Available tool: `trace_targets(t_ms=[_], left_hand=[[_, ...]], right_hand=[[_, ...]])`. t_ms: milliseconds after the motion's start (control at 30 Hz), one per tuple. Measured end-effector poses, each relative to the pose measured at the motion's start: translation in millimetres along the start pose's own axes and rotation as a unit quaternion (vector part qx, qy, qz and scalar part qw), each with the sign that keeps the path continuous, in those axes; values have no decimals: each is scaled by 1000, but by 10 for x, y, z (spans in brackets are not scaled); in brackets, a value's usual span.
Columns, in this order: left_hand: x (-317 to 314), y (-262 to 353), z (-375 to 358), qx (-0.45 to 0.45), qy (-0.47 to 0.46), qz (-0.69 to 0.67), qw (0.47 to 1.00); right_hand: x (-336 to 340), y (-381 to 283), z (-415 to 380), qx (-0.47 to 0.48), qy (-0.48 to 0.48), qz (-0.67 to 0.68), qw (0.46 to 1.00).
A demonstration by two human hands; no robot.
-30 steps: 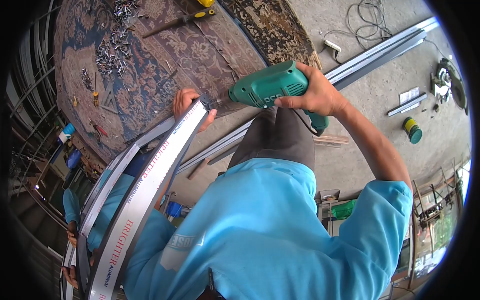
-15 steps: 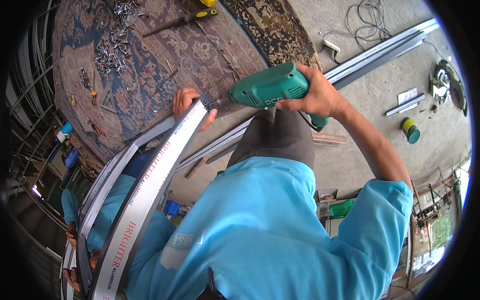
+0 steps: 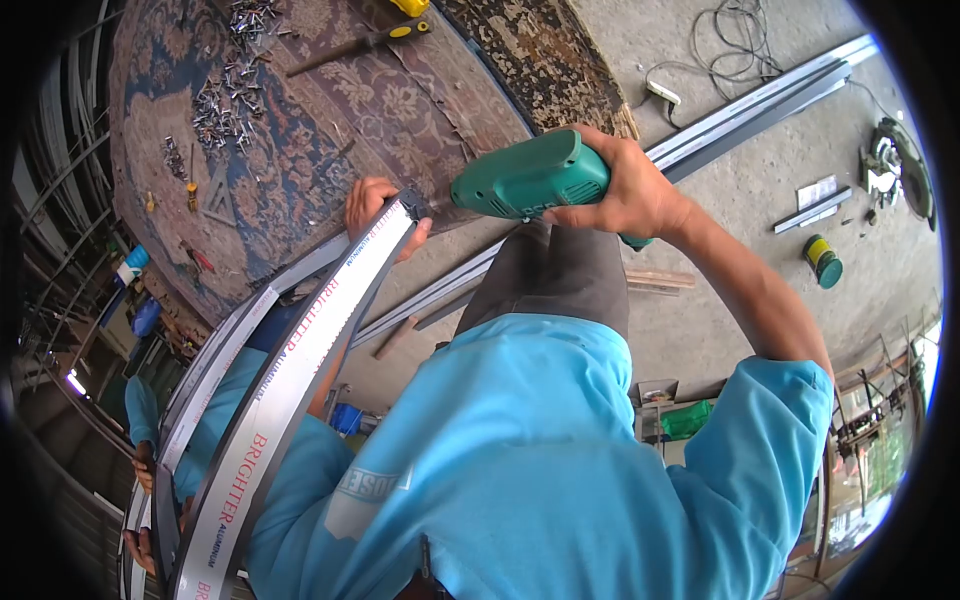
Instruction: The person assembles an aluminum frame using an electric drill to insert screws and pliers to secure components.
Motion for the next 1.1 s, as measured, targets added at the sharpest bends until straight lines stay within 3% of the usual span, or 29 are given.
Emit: trace_targets(t_ms=[467,1100], left_hand=[[-36,-31,-18,1,-8,14,1000],[-1,6,5,13,-2,8,1000]], right_hand=[[-40,-247,-44,109,-7,-68,992],[-123,-398,-48,113,-62,-137,982]])
Point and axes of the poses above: each hand's wrist, its own z-axis towards the middle knuckle, its own x-axis out of the back of the hand, y = z × x, the point moved 10 cm from there along z, towards the middle knuckle, and after that the axes turned 4 degrees about z, right-handed, at the moved point
